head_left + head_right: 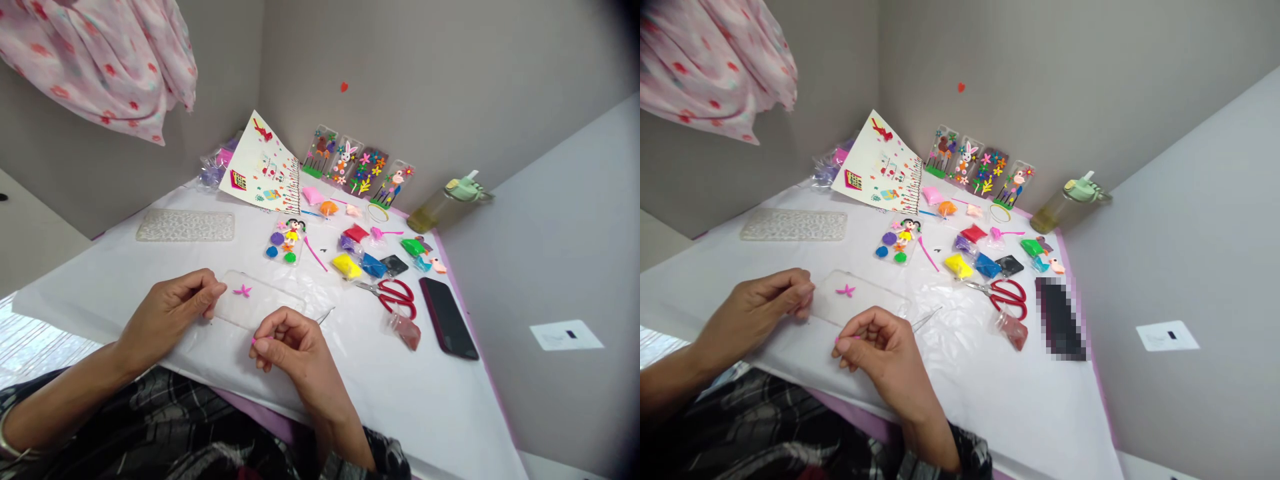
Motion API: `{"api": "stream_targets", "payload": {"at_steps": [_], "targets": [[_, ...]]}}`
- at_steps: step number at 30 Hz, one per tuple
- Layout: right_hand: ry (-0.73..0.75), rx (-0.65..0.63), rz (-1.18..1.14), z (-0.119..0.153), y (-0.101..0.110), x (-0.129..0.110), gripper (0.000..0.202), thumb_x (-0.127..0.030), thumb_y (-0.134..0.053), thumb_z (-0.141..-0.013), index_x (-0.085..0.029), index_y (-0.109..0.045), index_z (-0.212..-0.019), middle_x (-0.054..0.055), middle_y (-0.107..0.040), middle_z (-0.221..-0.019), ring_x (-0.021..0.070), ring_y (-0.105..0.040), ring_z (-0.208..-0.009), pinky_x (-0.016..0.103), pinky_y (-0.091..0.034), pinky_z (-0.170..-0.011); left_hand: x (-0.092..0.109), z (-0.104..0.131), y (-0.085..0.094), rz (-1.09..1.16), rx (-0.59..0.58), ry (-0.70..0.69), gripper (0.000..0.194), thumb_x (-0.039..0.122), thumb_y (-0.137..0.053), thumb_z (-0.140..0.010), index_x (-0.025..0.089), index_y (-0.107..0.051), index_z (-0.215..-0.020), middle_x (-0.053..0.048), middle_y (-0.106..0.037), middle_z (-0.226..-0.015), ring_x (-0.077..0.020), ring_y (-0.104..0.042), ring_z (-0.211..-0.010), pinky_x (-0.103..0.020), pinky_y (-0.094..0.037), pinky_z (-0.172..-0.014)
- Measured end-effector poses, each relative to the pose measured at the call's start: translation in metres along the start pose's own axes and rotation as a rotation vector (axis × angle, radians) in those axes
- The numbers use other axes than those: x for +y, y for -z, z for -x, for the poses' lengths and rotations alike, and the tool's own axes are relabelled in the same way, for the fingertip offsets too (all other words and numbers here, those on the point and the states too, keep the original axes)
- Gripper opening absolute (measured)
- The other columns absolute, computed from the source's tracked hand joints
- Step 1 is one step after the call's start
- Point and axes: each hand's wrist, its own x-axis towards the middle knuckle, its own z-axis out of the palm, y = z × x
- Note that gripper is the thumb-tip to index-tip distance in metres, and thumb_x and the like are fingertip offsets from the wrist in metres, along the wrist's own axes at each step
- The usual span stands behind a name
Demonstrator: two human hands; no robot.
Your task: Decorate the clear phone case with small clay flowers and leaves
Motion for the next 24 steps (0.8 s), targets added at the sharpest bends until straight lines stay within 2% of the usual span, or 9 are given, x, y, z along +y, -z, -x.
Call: {"api": "stream_targets", "payload": {"at_steps": [3,7,10,13,16,18,21,24], "targets": [[0.001,0.002,0.013,0.0,0.0,0.0,0.037,-0.044,-0.103,-0.076,-0.021,-0.075,-0.081,-0.002,-0.072,-0.07,0.0132,-0.06,-0.062,0.025,-0.05,-0.063,0.0,0.001,0.0,-0.019,0.002,-0.006,0.052,0.059,-0.062,-0.104,0.027,-0.055,-0.064,0.004,-0.054,-0.062,-0.0197,-0.051,-0.063,-0.03,-0.042,-0.068],[-0.002,-0.008,0.004,0.0,0.001,0.001,0.036,-0.042,-0.104,-0.075,-0.021,-0.075,-0.081,-0.002,-0.072,-0.07,0.013,-0.06,-0.062,0.025,-0.05,-0.063,-0.005,-0.003,-0.002,0.05,-0.014,-0.032,0.031,0.057,-0.068,-0.1,0.03,-0.07,-0.083,0.004,-0.07,-0.076,-0.0219,-0.066,-0.076,-0.029,-0.05,-0.077],[-0.001,-0.006,-0.001,-0.001,0.001,0.0,0.035,-0.041,-0.103,-0.076,-0.021,-0.075,-0.081,-0.002,-0.072,-0.07,0.013,-0.06,-0.062,0.025,-0.05,-0.063,-0.007,-0.004,-0.004,0.087,-0.038,-0.059,0.03,0.059,-0.072,-0.098,0.03,-0.072,-0.092,0.003,-0.074,-0.085,-0.0231,-0.072,-0.083,-0.028,-0.053,-0.079],[-0.002,-0.005,0.001,-0.001,0.0,0.0,0.035,-0.041,-0.103,-0.076,-0.021,-0.075,-0.081,-0.002,-0.072,-0.07,0.0129,-0.059,-0.062,0.025,-0.049,-0.063,-0.003,0.0,-0.004,0.047,-0.021,-0.051,0.034,0.055,-0.064,-0.104,0.029,-0.067,-0.082,0.005,-0.068,-0.076,-0.0205,-0.066,-0.076,-0.027,-0.05,-0.078],[-0.001,-0.007,0.002,0.0,0.0,-0.001,0.036,-0.042,-0.103,-0.076,-0.021,-0.075,-0.081,-0.003,-0.071,-0.068,0.0125,-0.058,-0.061,0.025,-0.049,-0.062,0.002,0.004,-0.003,-0.03,-0.036,-0.024,0.048,0.056,-0.06,-0.105,0.027,-0.056,-0.067,0.004,-0.055,-0.064,-0.0196,-0.053,-0.064,-0.029,-0.042,-0.067],[0.001,-0.011,0.003,0.0,-0.001,-0.001,0.036,-0.043,-0.103,-0.076,-0.021,-0.075,-0.081,-0.003,-0.07,-0.068,0.0124,-0.058,-0.061,0.025,-0.049,-0.063,0.003,0.004,-0.002,-0.04,-0.03,-0.021,0.049,0.057,-0.061,-0.104,0.026,-0.054,-0.066,0.004,-0.052,-0.063,-0.0194,-0.05,-0.063,-0.03,-0.041,-0.065],[0.001,-0.015,0.013,0.0,-0.001,-0.001,0.038,-0.046,-0.102,-0.078,-0.021,-0.074,-0.082,-0.003,-0.07,-0.069,0.0128,-0.059,-0.062,0.025,-0.05,-0.064,-0.001,0.0,-0.003,0.017,-0.014,-0.074,0.033,0.053,-0.068,-0.102,0.029,-0.068,-0.08,0.005,-0.064,-0.076,-0.0196,-0.059,-0.074,-0.027,-0.047,-0.074],[-0.002,-0.017,0.024,0.0,0.0,-0.001,0.04,-0.048,-0.102,-0.079,-0.022,-0.073,-0.083,-0.003,-0.069,-0.07,0.0131,-0.059,-0.062,0.026,-0.051,-0.064,-0.011,-0.006,-0.004,0.057,-0.06,-0.158,0.018,0.047,-0.073,-0.101,0.031,-0.078,-0.094,0.004,-0.075,-0.093,-0.0205,-0.068,-0.089,-0.025,-0.054,-0.086]]}}
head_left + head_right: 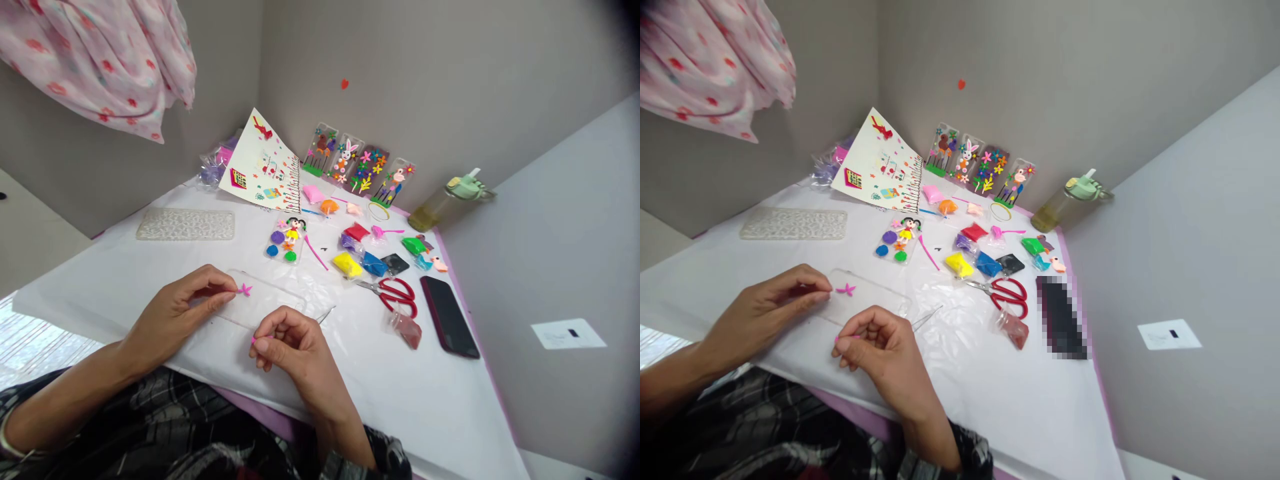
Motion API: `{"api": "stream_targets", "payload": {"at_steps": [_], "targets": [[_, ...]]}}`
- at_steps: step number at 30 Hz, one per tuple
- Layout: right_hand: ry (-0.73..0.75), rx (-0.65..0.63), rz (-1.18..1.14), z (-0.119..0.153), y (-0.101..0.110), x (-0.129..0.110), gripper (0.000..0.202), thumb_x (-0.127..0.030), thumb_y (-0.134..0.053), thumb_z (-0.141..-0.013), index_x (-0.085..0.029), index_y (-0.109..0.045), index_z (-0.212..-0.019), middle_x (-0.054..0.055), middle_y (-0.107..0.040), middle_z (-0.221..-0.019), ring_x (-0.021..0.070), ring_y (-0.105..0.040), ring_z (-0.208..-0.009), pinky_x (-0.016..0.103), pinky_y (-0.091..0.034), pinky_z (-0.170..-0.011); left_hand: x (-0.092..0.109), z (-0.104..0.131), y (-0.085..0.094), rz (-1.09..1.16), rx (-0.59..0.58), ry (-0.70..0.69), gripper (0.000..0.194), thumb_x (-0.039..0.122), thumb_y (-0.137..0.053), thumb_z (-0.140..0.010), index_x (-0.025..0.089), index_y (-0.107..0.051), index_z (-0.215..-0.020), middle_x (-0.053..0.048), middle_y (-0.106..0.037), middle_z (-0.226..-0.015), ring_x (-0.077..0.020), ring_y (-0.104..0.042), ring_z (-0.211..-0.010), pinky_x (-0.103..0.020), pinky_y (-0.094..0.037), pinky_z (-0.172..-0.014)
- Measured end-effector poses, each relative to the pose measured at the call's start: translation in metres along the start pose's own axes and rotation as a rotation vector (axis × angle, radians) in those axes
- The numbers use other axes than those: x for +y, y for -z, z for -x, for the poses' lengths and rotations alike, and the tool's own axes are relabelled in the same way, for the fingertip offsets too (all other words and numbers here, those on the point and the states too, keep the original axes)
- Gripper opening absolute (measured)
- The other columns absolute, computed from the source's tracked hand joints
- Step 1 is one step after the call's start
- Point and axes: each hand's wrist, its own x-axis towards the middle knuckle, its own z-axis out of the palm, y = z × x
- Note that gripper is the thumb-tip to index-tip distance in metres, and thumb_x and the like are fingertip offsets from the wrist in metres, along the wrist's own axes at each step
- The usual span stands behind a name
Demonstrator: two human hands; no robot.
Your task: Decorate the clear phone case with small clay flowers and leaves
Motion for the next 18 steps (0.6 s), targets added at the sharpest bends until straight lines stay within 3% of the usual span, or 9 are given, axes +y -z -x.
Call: {"api": "stream_targets", "payload": {"at_steps": [4,7,12,18], "targets": [[-0.002,-0.001,-0.012,0.0,0.0,0.0,0.039,-0.046,-0.102,-0.078,-0.021,-0.073,-0.082,-0.004,-0.069,-0.069,0.0121,-0.058,-0.061,0.025,-0.05,-0.064,-0.013,0.0,0.0,-0.004,-0.028,-0.008,0.017,0.047,-0.075,-0.102,0.032,-0.082,-0.105,0.003,-0.081,-0.104,-0.0213,-0.074,-0.099,-0.025,-0.057,-0.096],[-0.002,-0.006,-0.035,0.0,0.0,0.0,0.039,-0.044,-0.104,-0.077,-0.02,-0.073,-0.082,-0.004,-0.069,-0.067,0.0109,-0.058,-0.059,0.023,-0.049,-0.062,-0.018,0.002,0.0,-0.039,0.008,-0.002,0.017,0.048,-0.076,-0.101,0.032,-0.081,-0.106,0.004,-0.083,-0.102,-0.0207,-0.076,-0.097,-0.025,-0.059,-0.094],[-0.004,-0.011,-0.045,0.0,0.0,0.0,0.038,-0.042,-0.104,-0.076,-0.02,-0.074,-0.081,-0.003,-0.072,-0.069,0.0108,-0.059,-0.061,0.022,-0.049,-0.063,-0.024,0.0,0.002,-0.157,0.035,-0.157,0.016,0.046,-0.075,-0.103,0.032,-0.08,-0.097,0.006,-0.08,-0.093,-0.0191,-0.074,-0.087,-0.026,-0.057,-0.085],[0.001,-0.01,-0.036,-0.001,0.001,0.0,0.036,-0.043,-0.102,-0.078,-0.02,-0.074,-0.082,-0.003,-0.072,-0.07,0.0113,-0.06,-0.062,0.023,-0.05,-0.064,-0.031,-0.003,0.004,-0.218,0.02,-0.314,0.012,0.039,-0.069,-0.11,0.035,-0.08,-0.111,0.006,-0.083,-0.103,-0.0188,-0.077,-0.093,-0.027,-0.056,-0.089]]}}
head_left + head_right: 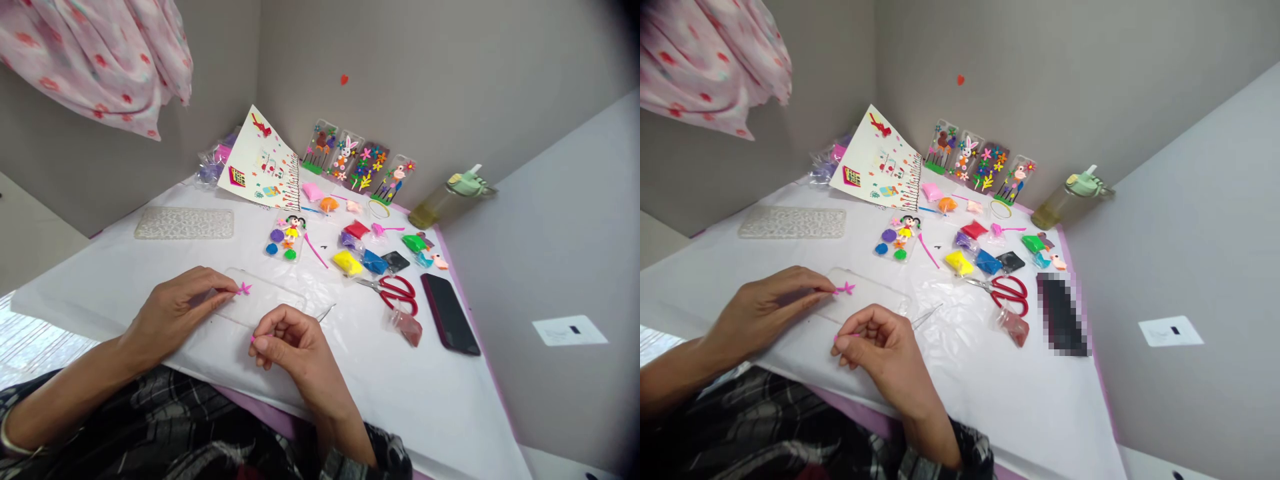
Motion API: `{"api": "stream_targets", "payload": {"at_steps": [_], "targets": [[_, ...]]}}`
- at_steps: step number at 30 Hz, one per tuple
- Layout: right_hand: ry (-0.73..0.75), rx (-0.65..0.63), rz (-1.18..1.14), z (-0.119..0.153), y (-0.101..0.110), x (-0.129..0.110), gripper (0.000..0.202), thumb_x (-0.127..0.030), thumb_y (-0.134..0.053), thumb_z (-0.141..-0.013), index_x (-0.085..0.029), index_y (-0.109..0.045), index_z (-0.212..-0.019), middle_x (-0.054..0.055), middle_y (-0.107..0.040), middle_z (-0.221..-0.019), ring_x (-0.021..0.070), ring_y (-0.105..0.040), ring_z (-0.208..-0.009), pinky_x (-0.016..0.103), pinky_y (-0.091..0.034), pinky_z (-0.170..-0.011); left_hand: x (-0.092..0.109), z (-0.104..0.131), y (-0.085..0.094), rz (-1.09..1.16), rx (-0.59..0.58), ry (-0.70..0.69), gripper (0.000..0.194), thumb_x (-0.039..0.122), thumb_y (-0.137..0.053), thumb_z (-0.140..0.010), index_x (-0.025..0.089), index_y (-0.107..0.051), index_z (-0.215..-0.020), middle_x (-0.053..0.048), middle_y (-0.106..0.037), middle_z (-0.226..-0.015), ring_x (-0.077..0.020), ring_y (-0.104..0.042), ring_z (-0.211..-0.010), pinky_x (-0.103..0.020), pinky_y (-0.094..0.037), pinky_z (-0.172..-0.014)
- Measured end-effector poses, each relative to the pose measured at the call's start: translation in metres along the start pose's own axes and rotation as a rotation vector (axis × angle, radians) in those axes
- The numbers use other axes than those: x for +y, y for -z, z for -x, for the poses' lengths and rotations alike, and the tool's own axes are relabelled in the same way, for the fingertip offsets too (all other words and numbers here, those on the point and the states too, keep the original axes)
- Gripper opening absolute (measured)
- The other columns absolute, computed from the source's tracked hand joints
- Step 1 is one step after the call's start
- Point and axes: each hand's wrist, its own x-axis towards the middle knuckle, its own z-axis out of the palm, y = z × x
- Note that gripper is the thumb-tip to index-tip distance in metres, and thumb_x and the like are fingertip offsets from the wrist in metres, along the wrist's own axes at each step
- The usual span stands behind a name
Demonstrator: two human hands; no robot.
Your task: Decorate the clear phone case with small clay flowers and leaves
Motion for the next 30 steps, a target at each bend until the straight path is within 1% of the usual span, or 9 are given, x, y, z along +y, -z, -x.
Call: {"api": "stream_targets", "payload": {"at_steps": [5,11,16,21,25,30], "targets": [[0.0,0.001,0.004,0.0003,-0.0001,-0.0002,0.037,-0.042,-0.103,-0.078,-0.02,-0.074,-0.082,-0.004,-0.07,-0.067,0.0111,-0.058,-0.061,0.023,-0.049,-0.063,-0.0005,-0.0004,-0.0002,-0.07,0.001,-0.109,0.014,0.032,-0.065,-0.113,0.033,-0.079,-0.114,0.002,-0.08,-0.106,-0.0211,-0.076,-0.098,-0.031,-0.056,-0.091],[-0.001,0.002,-0.005,0.0,-0.0005,0.0007,0.036,-0.041,-0.103,-0.077,-0.02,-0.074,-0.082,-0.003,-0.071,-0.07,0.0115,-0.06,-0.062,0.023,-0.049,-0.063,0.0008,-0.0036,-0.0029,-0.159,0.012,-0.203,0.013,0.03,-0.063,-0.115,0.029,-0.076,-0.113,0.001,-0.073,-0.104,-0.0202,-0.072,-0.096,-0.031,-0.053,-0.088],[-0.005,-0.001,-0.037,-0.0001,-0.0013,0.0016,0.033,-0.036,-0.103,-0.076,-0.019,-0.075,-0.082,-0.003,-0.072,-0.069,0.0106,-0.061,-0.062,0.021,-0.049,-0.063,0.0,-0.0052,-0.0024,-0.239,-0.021,-0.243,0.011,0.028,-0.063,-0.116,0.025,-0.073,-0.113,0.0,-0.072,-0.105,-0.0214,-0.07,-0.099,-0.032,-0.052,-0.088],[-0.007,-0.005,-0.039,0.0,-0.0012,0.0015,0.033,-0.036,-0.104,-0.076,-0.019,-0.076,-0.082,-0.004,-0.072,-0.069,0.0104,-0.061,-0.062,0.021,-0.049,-0.063,0.0032,-0.0088,-0.0034,-0.28,-0.031,-0.28,0.014,0.026,-0.059,-0.118,0.022,-0.07,-0.11,-0.001,-0.069,-0.102,-0.0218,-0.066,-0.097,-0.033,-0.05,-0.087],[-0.009,-0.004,-0.04,-0.0002,-0.0014,0.0011,0.033,-0.035,-0.104,-0.075,-0.02,-0.076,-0.082,-0.004,-0.072,-0.069,0.0104,-0.061,-0.062,0.021,-0.049,-0.063,0.0049,-0.0092,-0.0036,-0.291,-0.049,-0.287,0.017,0.028,-0.058,-0.119,0.022,-0.069,-0.108,-0.001,-0.068,-0.101,-0.0221,-0.065,-0.095,-0.034,-0.049,-0.086],[-0.009,-0.009,-0.035,-0.0001,-0.0016,0.0007,0.033,-0.035,-0.104,-0.076,-0.019,-0.075,-0.082,-0.004,-0.072,-0.069,0.0107,-0.061,-0.062,0.022,-0.049,-0.064,0.0046,-0.0085,-0.004,-0.302,-0.045,-0.274,0.019,0.029,-0.057,-0.119,0.022,-0.069,-0.106,-0.001,-0.069,-0.099,-0.0223,-0.065,-0.094,-0.035,-0.049,-0.084]]}}
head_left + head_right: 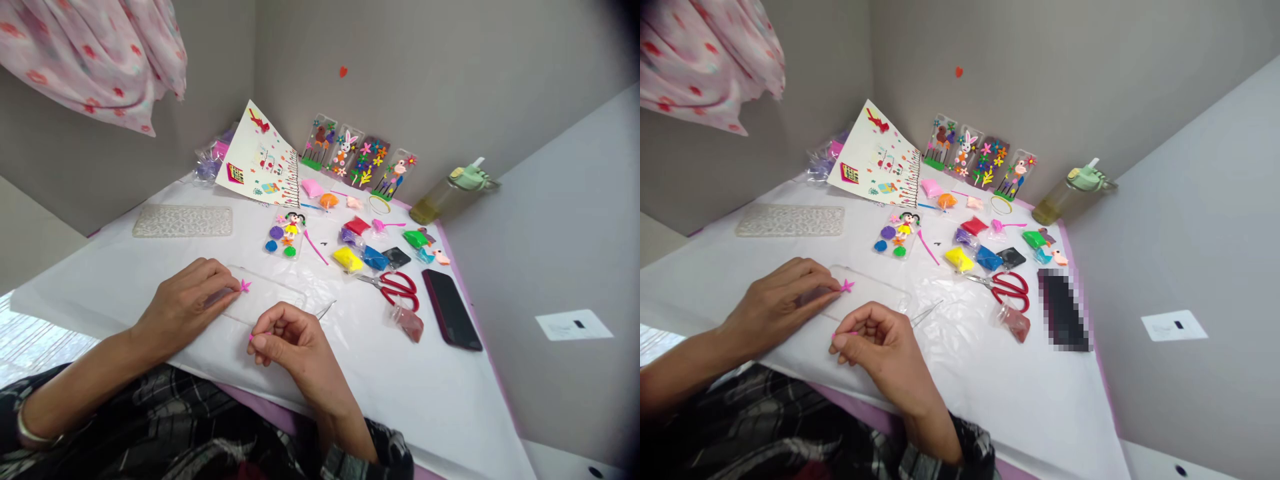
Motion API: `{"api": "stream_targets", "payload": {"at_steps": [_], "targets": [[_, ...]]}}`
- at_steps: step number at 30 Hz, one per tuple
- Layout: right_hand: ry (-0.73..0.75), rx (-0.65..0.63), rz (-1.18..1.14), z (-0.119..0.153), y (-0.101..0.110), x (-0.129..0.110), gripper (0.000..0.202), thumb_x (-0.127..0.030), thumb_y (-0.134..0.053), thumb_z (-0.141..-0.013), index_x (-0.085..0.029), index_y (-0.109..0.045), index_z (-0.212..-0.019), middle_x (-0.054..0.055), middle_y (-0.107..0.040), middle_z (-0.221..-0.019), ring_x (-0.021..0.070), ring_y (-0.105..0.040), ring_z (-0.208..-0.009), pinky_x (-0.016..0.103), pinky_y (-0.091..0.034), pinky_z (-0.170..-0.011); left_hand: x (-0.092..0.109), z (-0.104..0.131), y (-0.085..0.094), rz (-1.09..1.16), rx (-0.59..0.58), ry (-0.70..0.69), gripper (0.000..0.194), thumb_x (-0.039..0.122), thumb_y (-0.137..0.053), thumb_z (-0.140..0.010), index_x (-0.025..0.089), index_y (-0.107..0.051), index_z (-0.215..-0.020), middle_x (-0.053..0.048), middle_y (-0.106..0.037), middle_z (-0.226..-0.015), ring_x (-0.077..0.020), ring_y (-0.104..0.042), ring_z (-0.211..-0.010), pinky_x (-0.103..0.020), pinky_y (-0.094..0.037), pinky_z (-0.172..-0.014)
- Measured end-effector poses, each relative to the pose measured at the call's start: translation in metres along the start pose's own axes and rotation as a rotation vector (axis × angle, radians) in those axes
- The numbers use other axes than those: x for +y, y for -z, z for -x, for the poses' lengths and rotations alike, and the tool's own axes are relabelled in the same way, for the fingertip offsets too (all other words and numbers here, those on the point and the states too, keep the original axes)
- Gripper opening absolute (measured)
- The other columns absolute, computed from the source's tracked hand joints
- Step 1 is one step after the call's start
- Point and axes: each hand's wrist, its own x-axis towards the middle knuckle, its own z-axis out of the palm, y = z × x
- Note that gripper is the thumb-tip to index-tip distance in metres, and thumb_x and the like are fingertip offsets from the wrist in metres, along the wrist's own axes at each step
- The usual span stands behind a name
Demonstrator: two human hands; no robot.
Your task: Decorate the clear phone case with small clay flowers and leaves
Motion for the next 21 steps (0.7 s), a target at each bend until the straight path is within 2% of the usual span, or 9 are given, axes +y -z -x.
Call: {"api": "stream_targets", "payload": {"at_steps": [10,13,16,19,21], "targets": [[-0.009,0.017,0.031,0.001,0.0,-0.002,0.036,-0.044,-0.103,-0.076,-0.021,-0.076,-0.081,-0.004,-0.069,-0.067,0.0123,-0.058,-0.061,0.025,-0.049,-0.064,-0.002,0.003,-0.004,0.122,0.007,0.075,0.019,0.041,-0.063,-0.117,0.028,-0.074,-0.11,0.001,-0.073,-0.1,-0.0224,-0.069,-0.097,-0.033,-0.052,-0.087],[-0.01,0.028,0.051,0.001,0.0,-0.001,0.039,-0.05,-0.102,-0.076,-0.02,-0.078,-0.082,-0.003,-0.07,-0.068,0.0125,-0.059,-0.061,0.026,-0.048,-0.064,-0.005,0.005,-0.001,0.196,0.055,0.158,0.019,0.047,-0.063,-0.115,0.033,-0.076,-0.116,0.0,-0.074,-0.106,-0.0236,-0.07,-0.098,-0.034,-0.054,-0.089],[-0.016,0.048,0.055,0.0,0.0,0.001,0.043,-0.056,-0.102,-0.076,-0.019,-0.08,-0.083,-0.002,-0.071,-0.068,0.0126,-0.06,-0.06,0.026,-0.049,-0.065,-0.004,0.002,0.011,0.241,0.099,0.284,0.021,0.053,-0.068,-0.11,0.036,-0.076,-0.119,0.001,-0.076,-0.105,-0.0234,-0.072,-0.093,-0.032,-0.057,-0.089],[-0.031,0.089,-0.006,0.0,-0.001,0.001,0.047,-0.052,-0.108,-0.067,-0.02,-0.079,-0.085,-0.001,-0.074,-0.07,0.0127,-0.063,-0.059,0.026,-0.052,-0.064,0.006,-0.002,0.022,0.361,0.019,0.436,0.02,0.056,-0.07,-0.106,0.039,-0.077,-0.115,0.005,-0.079,-0.105,-0.0225,-0.076,-0.098,-0.026,-0.057,-0.093],[-0.02,0.128,-0.051,0.0,-0.003,0.001,0.051,-0.05,-0.111,-0.061,-0.02,-0.075,-0.083,0.001,-0.077,-0.071,0.0133,-0.064,-0.057,0.026,-0.052,-0.062,0.016,-0.004,0.023,0.494,-0.062,0.44,0.02,0.058,-0.075,-0.102,0.039,-0.08,-0.106,0.005,-0.082,-0.104,-0.0228,-0.078,-0.098,-0.024,-0.058,-0.091]]}}
